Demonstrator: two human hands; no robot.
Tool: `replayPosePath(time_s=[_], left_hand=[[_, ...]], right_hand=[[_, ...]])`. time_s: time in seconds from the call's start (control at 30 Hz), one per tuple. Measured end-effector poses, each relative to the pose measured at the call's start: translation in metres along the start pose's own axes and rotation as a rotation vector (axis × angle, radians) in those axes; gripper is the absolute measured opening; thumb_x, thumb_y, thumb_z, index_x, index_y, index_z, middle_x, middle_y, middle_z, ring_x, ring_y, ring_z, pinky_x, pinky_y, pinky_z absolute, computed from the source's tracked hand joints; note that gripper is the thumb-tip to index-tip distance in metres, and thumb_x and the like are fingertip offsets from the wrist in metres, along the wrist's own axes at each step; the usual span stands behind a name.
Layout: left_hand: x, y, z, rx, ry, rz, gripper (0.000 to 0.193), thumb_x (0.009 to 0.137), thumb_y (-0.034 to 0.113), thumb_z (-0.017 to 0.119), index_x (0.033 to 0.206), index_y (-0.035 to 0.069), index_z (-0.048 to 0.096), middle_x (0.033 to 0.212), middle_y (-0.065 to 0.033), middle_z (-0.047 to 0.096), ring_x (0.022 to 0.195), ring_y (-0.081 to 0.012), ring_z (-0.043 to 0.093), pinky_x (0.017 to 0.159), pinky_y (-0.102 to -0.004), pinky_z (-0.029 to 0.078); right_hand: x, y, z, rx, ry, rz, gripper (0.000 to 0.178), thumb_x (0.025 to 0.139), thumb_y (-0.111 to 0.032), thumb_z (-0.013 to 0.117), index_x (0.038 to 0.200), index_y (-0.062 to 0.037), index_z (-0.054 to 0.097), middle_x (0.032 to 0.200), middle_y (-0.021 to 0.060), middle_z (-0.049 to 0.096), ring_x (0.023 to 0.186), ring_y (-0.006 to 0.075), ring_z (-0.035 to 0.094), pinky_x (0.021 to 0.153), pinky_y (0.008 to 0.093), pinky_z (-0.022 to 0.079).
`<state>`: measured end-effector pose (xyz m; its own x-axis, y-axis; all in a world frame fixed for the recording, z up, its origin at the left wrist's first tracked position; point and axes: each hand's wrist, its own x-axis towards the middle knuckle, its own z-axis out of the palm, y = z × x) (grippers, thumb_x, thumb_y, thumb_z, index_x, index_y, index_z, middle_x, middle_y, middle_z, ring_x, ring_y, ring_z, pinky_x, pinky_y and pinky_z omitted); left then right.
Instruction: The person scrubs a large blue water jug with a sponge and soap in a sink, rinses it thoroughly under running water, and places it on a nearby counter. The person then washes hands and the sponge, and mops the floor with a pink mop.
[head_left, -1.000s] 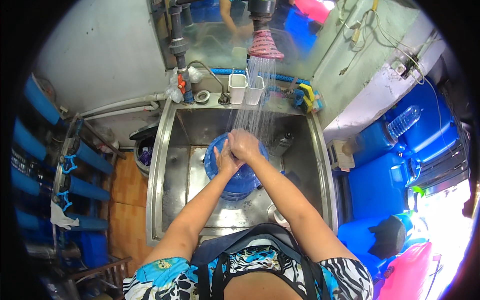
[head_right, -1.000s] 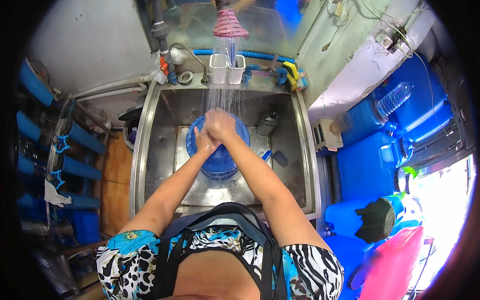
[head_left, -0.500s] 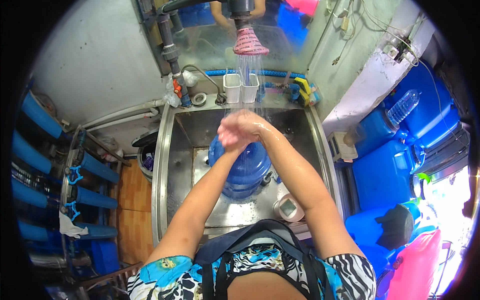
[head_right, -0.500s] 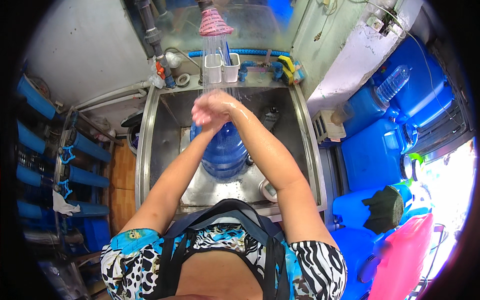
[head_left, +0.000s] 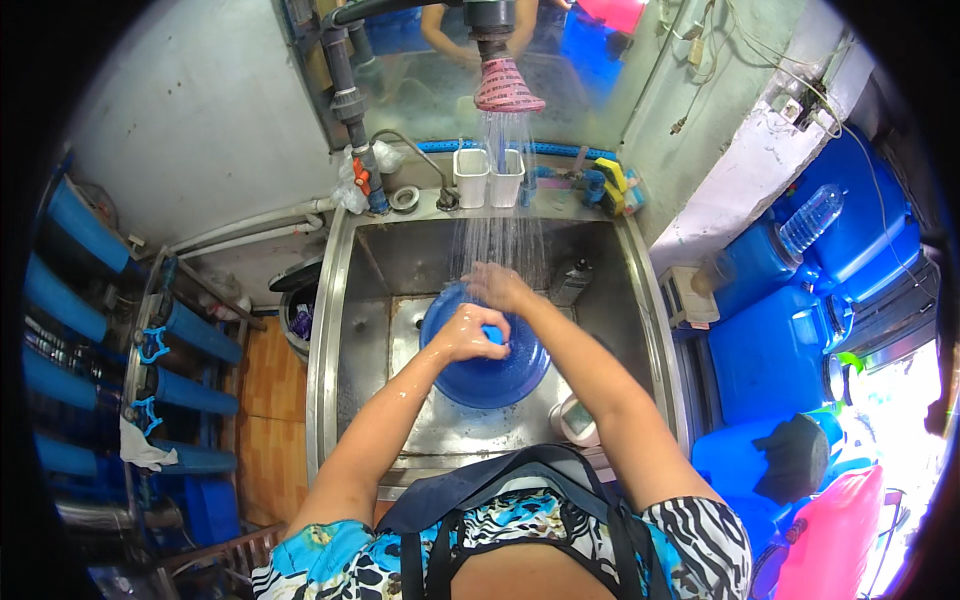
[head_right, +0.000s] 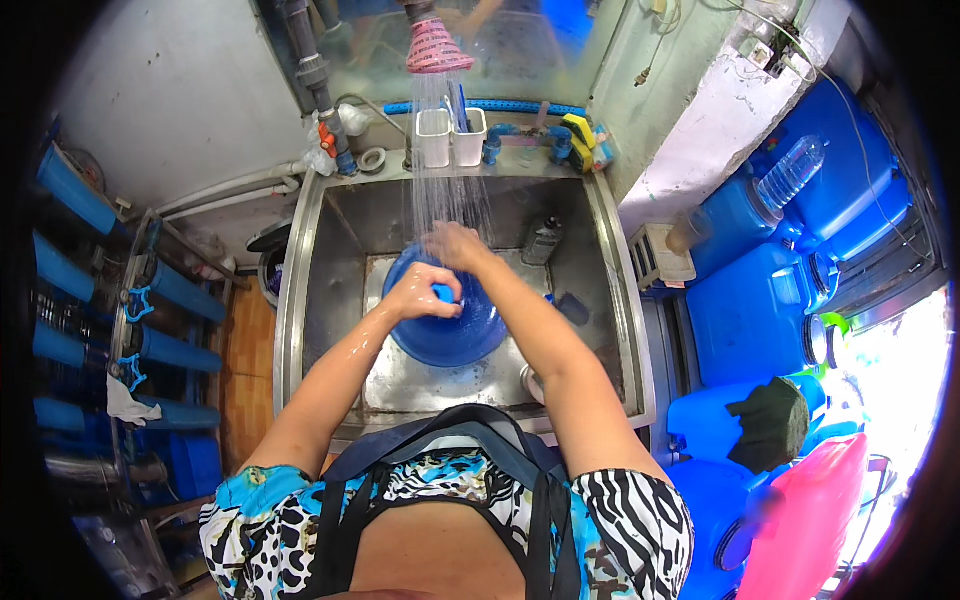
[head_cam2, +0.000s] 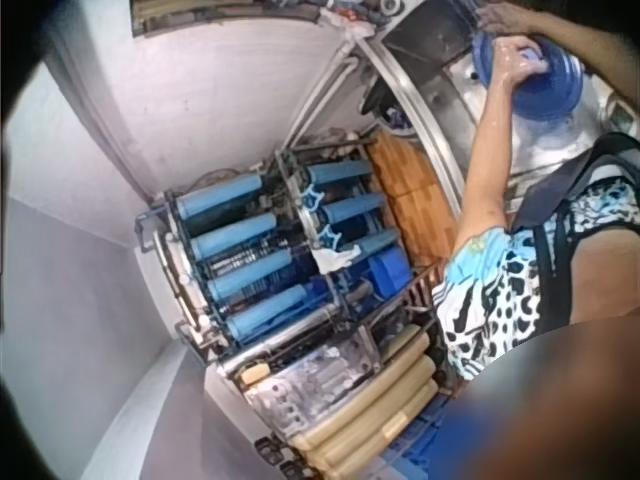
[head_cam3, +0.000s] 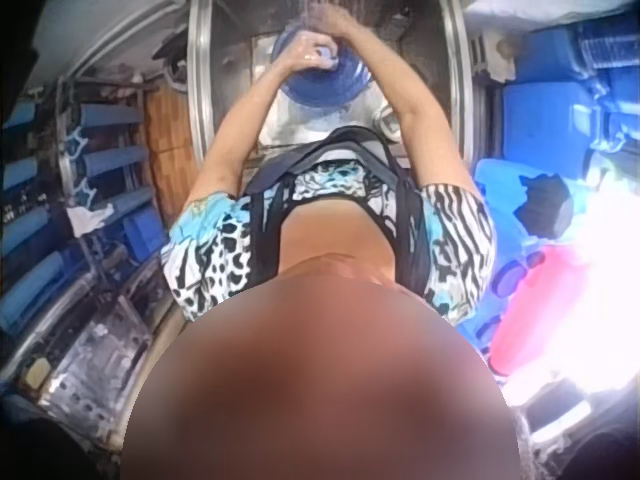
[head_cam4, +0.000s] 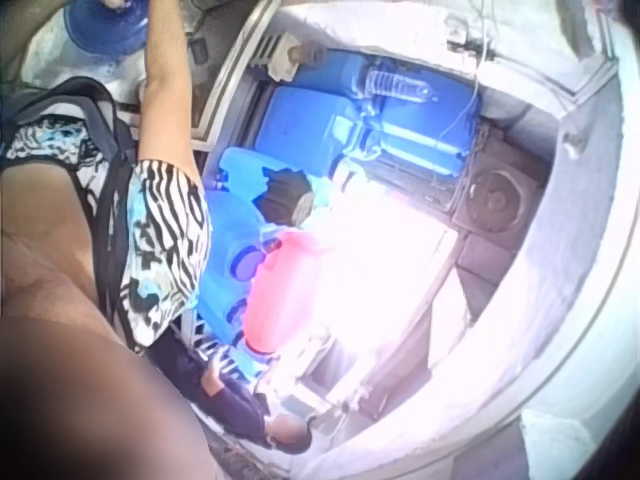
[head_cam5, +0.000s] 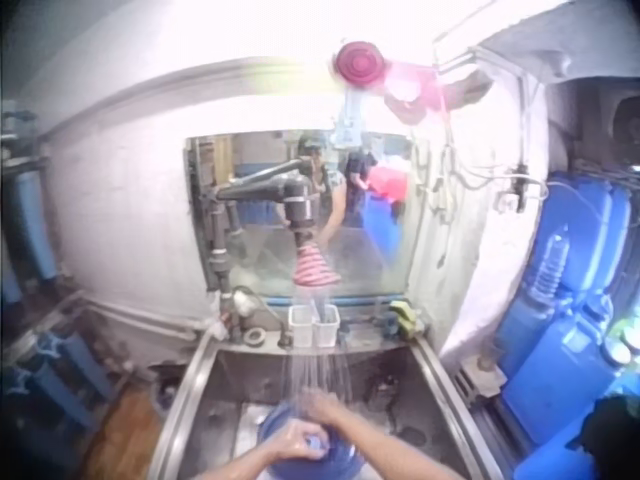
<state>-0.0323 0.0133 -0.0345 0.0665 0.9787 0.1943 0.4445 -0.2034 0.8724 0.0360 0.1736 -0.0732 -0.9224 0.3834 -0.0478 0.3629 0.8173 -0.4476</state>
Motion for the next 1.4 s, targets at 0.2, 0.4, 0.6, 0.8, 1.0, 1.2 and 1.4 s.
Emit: replayPosePath(time_s=[0.2,0.4,0.6,0.8,1.0,1.2,1.4], left_hand=[[-0.044,-0.026,-0.044,-0.153,0.410,-0.225,0.007,0.066,0.003,0.071,0.071,0.001,0.067,0.076,-0.0055,0.068,0.073,-0.0108,0.063,0.071,-0.0262,0.051],[-0.010,-0.027,-0.023,0.083,0.647,-0.185,0.013,0.065,0.013,0.072,0.074,0.003,0.069,0.073,-0.0050,0.068,0.067,-0.0108,0.062,0.066,-0.0269,0.050],[0.054,0.007,0.059,0.200,0.532,-0.282,0.022,0.061,0.027,0.073,0.077,0.011,0.070,0.072,-0.0132,0.066,0.070,-0.0292,0.067,0.067,-0.0366,0.052],[0.071,0.015,0.080,0.655,0.594,-0.061,0.019,0.066,0.024,0.071,0.082,0.014,0.067,0.092,-0.0111,0.060,0.085,-0.0322,0.062,0.076,-0.0443,0.050],[0.064,-0.009,0.031,0.258,0.628,-0.105,0.012,0.059,0.018,0.070,0.068,0.013,0.065,0.077,-0.0107,0.061,0.077,-0.0331,0.062,0.071,-0.0413,0.050],[-0.008,-0.003,0.001,0.133,0.395,0.064,0.011,0.059,0.011,0.069,0.068,0.006,0.064,0.071,-0.0087,0.061,0.069,-0.0249,0.062,0.064,-0.0330,0.049],[-0.109,0.011,-0.018,0.212,0.194,-0.037,0.019,0.052,0.007,0.069,0.068,0.007,0.060,0.093,-0.0088,0.062,0.091,-0.0268,0.061,0.081,-0.0336,0.048]], right_hand=[[-0.060,-0.033,0.050,-0.073,0.386,-0.153,0.059,0.089,-0.040,0.054,0.140,-0.0130,0.040,0.146,0.0204,0.033,0.137,0.0373,0.028,0.107,0.0574,0.025],[-0.118,-0.060,0.111,-0.427,0.252,-0.400,0.060,0.088,-0.031,0.050,0.139,-0.0011,0.038,0.145,0.0189,0.035,0.139,0.0371,0.026,0.111,0.0568,0.019],[-0.026,-0.064,0.089,-0.357,0.220,-0.217,0.049,0.088,-0.022,0.043,0.131,0.0023,0.045,0.144,0.0190,0.038,0.138,0.0375,0.028,0.113,0.0514,0.021],[-0.053,-0.051,0.071,-0.314,0.452,-0.137,0.053,0.083,-0.028,0.055,0.131,-0.0072,0.048,0.144,0.0156,0.038,0.137,0.0382,0.027,0.110,0.0569,0.022],[-0.143,-0.005,0.089,-0.268,0.302,-0.030,0.061,0.087,-0.027,0.056,0.144,-0.0214,0.036,0.152,0.0174,0.023,0.141,0.0387,0.019,0.106,0.0652,0.020],[-0.094,-0.007,0.043,0.018,0.490,0.256,0.065,0.087,-0.044,0.057,0.143,-0.0189,0.037,0.148,0.0273,0.026,0.134,0.0457,0.030,0.108,0.0484,0.029],[-0.015,-0.007,0.045,0.357,-0.065,-0.076,0.067,0.087,-0.062,0.047,0.140,-0.0206,0.044,0.144,0.0199,0.039,0.126,0.0450,0.042,0.108,0.0449,0.031]])
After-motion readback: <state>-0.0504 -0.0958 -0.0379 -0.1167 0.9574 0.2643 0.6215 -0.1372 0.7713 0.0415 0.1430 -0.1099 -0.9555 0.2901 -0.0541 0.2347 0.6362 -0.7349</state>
